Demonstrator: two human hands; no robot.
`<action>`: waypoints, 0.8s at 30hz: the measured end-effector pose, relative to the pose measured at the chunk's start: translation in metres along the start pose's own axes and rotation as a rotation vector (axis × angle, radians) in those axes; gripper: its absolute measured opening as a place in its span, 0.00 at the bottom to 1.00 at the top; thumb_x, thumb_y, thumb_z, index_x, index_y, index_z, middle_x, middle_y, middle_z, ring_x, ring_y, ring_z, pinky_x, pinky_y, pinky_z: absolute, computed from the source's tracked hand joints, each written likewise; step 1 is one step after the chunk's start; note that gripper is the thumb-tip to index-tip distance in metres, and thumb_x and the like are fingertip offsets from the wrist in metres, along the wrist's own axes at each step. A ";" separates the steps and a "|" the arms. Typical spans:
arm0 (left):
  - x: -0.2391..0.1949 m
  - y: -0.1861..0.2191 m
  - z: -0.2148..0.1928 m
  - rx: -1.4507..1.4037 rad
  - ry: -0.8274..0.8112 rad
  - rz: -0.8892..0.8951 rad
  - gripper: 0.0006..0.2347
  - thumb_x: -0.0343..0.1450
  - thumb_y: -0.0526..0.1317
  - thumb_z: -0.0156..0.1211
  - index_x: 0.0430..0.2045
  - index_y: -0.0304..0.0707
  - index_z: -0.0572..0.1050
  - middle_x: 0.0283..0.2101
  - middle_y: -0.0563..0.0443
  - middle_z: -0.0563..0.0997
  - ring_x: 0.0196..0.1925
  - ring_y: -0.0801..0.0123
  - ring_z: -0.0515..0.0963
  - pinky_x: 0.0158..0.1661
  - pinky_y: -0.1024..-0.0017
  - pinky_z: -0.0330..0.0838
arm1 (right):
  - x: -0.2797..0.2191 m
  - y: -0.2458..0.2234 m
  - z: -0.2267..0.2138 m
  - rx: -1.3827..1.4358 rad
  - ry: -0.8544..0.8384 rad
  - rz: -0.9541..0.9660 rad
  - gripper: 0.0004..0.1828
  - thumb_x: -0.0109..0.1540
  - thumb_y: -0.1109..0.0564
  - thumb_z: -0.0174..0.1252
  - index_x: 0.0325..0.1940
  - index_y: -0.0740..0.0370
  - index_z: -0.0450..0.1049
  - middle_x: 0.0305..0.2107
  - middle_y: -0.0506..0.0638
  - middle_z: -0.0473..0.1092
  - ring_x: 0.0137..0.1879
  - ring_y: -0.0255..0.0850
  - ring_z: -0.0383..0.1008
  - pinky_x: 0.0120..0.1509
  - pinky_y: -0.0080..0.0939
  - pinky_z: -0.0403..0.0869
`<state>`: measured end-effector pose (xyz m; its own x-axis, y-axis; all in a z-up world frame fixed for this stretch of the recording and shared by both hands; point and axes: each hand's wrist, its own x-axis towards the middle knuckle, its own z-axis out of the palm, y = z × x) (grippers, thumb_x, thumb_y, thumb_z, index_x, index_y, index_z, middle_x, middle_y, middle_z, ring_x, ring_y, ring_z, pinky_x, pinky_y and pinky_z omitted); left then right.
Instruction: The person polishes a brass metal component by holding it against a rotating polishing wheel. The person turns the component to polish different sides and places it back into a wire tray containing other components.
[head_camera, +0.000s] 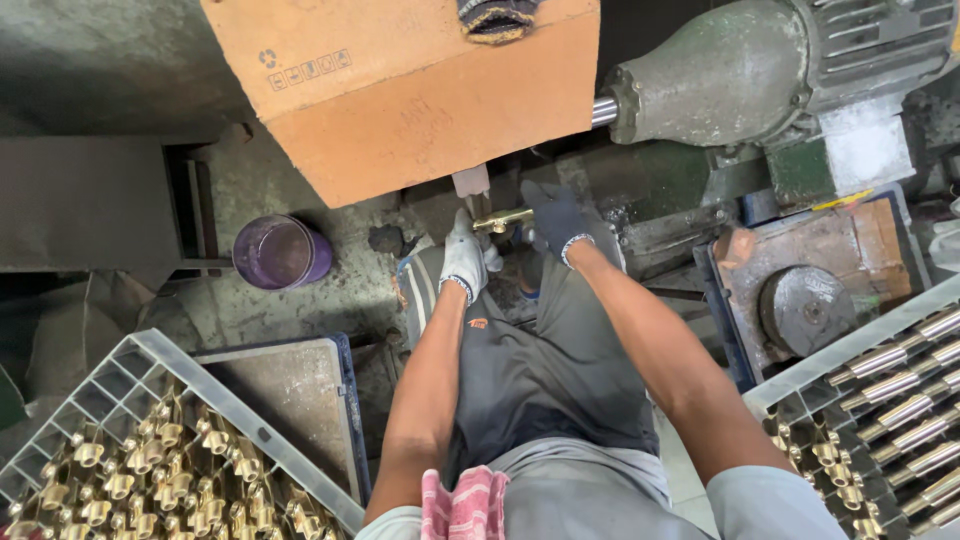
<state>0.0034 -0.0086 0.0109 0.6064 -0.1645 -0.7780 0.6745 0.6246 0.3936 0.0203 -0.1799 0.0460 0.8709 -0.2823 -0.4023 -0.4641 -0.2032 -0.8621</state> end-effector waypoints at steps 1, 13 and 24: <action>0.001 0.000 -0.001 -0.002 -0.006 -0.005 0.23 0.78 0.59 0.37 0.16 0.44 0.57 0.13 0.54 0.50 0.11 0.67 0.48 0.16 0.66 0.46 | -0.001 -0.001 0.001 0.010 -0.001 0.056 0.32 0.62 0.36 0.64 0.56 0.64 0.73 0.31 0.47 0.76 0.31 0.32 0.73 0.35 0.37 0.73; 0.007 0.004 -0.022 0.001 0.002 0.001 0.21 0.78 0.57 0.37 0.21 0.43 0.60 0.14 0.54 0.53 0.11 0.68 0.50 0.17 0.68 0.46 | -0.019 -0.026 0.019 0.206 -0.123 0.161 0.21 0.64 0.44 0.60 0.45 0.66 0.76 0.17 0.49 0.70 0.16 0.36 0.65 0.19 0.40 0.62; -0.083 0.052 -0.026 0.489 -0.069 0.495 0.19 0.81 0.52 0.43 0.27 0.36 0.66 0.25 0.49 0.66 0.26 0.65 0.67 0.32 0.65 0.67 | -0.105 -0.043 -0.003 0.264 -0.375 -0.099 0.13 0.67 0.51 0.54 0.49 0.63 0.72 0.24 0.48 0.71 0.24 0.33 0.69 0.25 0.36 0.66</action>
<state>-0.0228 0.0573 0.0829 0.9059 -0.0077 -0.4233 0.4140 0.2259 0.8818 -0.0517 -0.1442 0.1258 0.9297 0.0943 -0.3560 -0.3614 0.0470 -0.9312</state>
